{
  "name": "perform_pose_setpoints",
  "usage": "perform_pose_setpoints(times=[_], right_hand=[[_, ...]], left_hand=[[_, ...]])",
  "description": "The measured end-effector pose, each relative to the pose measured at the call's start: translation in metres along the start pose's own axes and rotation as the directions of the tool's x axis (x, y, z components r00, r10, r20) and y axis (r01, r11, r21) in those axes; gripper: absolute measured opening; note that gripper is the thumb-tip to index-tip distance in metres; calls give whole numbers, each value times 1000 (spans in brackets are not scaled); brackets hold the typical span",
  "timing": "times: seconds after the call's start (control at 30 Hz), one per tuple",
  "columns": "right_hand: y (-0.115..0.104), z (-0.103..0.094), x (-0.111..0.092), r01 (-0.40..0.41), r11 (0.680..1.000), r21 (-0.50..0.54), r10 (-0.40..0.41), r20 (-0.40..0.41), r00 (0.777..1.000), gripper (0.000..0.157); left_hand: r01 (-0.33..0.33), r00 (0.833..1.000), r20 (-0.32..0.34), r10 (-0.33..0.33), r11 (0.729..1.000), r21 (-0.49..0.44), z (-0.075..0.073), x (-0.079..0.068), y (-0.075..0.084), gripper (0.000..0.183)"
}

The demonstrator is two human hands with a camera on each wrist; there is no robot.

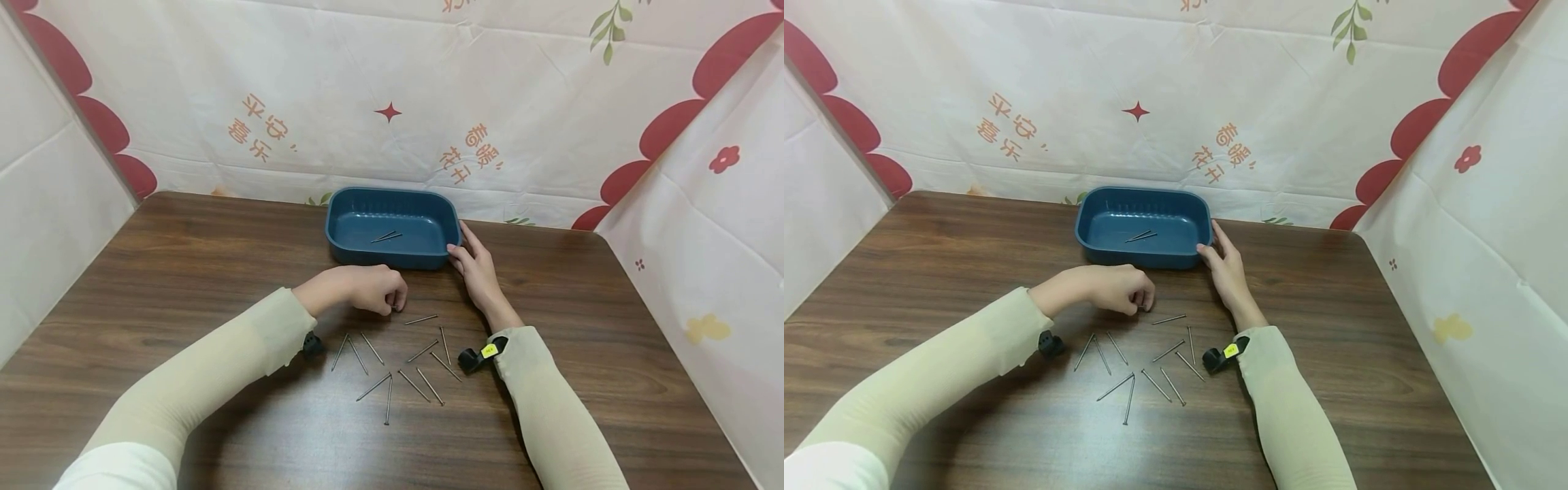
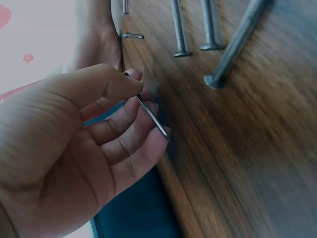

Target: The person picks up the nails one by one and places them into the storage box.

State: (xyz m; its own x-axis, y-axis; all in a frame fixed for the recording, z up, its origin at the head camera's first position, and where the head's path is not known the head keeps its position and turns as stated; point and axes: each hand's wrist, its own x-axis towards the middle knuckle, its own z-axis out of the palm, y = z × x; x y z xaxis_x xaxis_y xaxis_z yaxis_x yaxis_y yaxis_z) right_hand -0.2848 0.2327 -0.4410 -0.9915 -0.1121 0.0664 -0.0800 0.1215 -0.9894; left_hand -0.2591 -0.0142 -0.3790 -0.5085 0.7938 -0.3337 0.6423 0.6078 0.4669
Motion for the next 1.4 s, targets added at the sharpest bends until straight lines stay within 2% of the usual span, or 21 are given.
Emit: perform_pose_setpoints(times=[0.13, 0.37, 0.6, 0.77, 0.97, 1.2, 1.4], right_hand=[[0, 0, 0, -3, 1000, -5, 3, -3, 1000, 63], [-2, 1, 0, -7, 1000, 2, 7, -9, 1000, 63], [0, -1, 1, -3, 1000, 14, 3, -4, 1000, 63], [1, -1, 2, -8, 1000, 9, 8, -4, 1000, 63], [-1, 0, 1, -16, 1000, 12, 16, -2, 1000, 63], [-1, 0, 2, -17, 1000, 14, 17, -5, 1000, 63], [0, 0, 1, -19, 1000, 13, 20, -5, 1000, 63]], left_hand=[[-6, 1000, -7, 6, 1000, -18, -2, -1, -2, 17], [-58, 998, -35, 57, 998, -36, -8, -2, -7, 19], [-71, 997, -26, 67, 981, -183, -22, -10, -7, 20], [-85, 996, -53, 75, 967, -241, -39, -17, -8, 21], [-57, 994, -100, 31, 961, -272, -63, -23, -10, 19], [-35, 986, -168, -12, 961, -276, -88, -22, -21, 24], [49, 977, -186, -102, 962, -270, -103, -16, -34, 23]])
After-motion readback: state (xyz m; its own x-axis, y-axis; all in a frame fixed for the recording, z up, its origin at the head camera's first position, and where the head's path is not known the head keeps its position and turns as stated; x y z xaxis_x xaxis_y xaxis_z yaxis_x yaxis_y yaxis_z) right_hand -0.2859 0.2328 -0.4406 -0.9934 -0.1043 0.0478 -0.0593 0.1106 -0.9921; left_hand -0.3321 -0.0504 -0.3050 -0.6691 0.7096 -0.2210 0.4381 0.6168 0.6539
